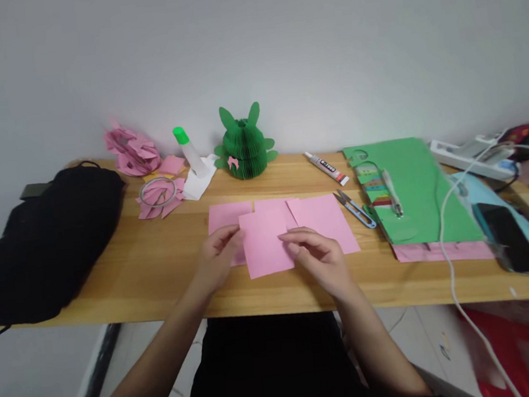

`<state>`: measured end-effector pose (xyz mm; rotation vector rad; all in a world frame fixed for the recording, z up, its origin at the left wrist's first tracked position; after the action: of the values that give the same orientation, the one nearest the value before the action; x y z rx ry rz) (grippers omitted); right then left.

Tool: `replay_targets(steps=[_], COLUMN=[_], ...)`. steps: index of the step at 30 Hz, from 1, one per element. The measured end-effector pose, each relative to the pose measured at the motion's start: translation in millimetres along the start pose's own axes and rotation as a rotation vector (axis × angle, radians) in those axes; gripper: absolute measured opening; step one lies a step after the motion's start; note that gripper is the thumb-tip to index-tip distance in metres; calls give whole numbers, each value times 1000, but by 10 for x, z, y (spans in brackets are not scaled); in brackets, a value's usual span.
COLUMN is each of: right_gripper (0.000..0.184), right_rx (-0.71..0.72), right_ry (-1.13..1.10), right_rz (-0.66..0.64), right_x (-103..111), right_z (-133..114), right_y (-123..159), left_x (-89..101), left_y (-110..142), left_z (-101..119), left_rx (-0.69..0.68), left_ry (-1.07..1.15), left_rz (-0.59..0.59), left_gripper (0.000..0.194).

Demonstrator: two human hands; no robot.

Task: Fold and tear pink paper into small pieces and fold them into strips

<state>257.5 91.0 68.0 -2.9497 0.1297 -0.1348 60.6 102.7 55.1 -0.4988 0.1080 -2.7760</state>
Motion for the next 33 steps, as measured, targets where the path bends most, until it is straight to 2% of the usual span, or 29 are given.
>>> replay_targets(steps=[3,8,11,15,18,23,28,30,33], right_gripper=[13,16,31,52,53,42,47,46,35], right_rx=[86,323,558,740,771,770,764,781,782], right_ry=[51,323,505,627,659,697,703,671,528], right_rz=[70,246,333,308,257,218,187,163,147], right_x=[81,158,131,21,-36,-95,-137,-136,-55], right_z=[-124,-420,-674,-850,-896,-938,-952,-988,-1097], right_y=[16,93,208,349,408,443,455,484,512], left_x=[-32,-152,-215,-253,-247,-281,-235,-203,-180], left_y=[37,126,151,150,151,199,209,210,235], left_z=[151,356,429,507,613,758,851,874,937], left_rx=[44,126,109,51,-27,-44,-85,-104,-139], left_ry=[71,183,165,155,151,251,228,185,143], left_rz=[-23,-110,-135,-111,-77,-125,-96,-75,-90], left_gripper=[27,19,23,24,22,26,26,27,32])
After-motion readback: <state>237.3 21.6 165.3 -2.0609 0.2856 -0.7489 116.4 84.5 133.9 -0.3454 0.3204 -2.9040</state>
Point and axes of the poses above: each hand's wrist, its own y-axis away from the middle knuckle, its own x-axis out of the back of the hand, z = x × y, the point moved 9 cm from there along -y, towards the middle knuckle, and after that the axes turned 14 degrees about z, right-handed, at the moved point
